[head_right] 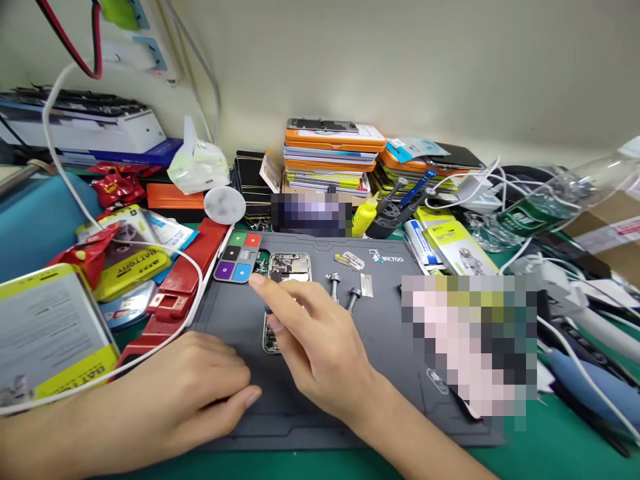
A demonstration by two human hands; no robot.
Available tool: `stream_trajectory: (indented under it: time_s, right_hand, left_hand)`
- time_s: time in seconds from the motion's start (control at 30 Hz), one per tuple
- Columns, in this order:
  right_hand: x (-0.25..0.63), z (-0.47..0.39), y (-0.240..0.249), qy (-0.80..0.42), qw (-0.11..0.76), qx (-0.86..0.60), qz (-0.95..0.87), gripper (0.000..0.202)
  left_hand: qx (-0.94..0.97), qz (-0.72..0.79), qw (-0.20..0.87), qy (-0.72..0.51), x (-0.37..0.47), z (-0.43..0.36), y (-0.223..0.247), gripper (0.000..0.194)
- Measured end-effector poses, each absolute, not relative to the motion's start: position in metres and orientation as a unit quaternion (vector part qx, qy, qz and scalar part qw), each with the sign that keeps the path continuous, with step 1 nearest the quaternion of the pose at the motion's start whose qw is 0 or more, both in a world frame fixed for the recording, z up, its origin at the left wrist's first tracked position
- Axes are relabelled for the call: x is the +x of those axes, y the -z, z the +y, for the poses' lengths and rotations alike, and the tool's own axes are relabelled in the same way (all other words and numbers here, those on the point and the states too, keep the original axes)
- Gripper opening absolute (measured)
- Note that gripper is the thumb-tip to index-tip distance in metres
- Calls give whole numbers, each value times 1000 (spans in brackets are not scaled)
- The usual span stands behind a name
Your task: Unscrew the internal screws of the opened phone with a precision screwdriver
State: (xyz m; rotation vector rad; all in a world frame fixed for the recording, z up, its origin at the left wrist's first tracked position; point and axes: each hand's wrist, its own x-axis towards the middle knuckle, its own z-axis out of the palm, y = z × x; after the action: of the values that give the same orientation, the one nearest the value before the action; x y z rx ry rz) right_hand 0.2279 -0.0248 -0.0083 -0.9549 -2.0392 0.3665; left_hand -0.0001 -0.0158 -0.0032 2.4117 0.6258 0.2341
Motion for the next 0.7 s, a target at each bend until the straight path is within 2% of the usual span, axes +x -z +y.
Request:
stream_trajectory:
  time_s: [0.7]
  right_hand:
    - [232,-24,7,-160,415,-380,-811,68]
  left_hand:
    - [917,241,309,-73,1,-14,-2,39]
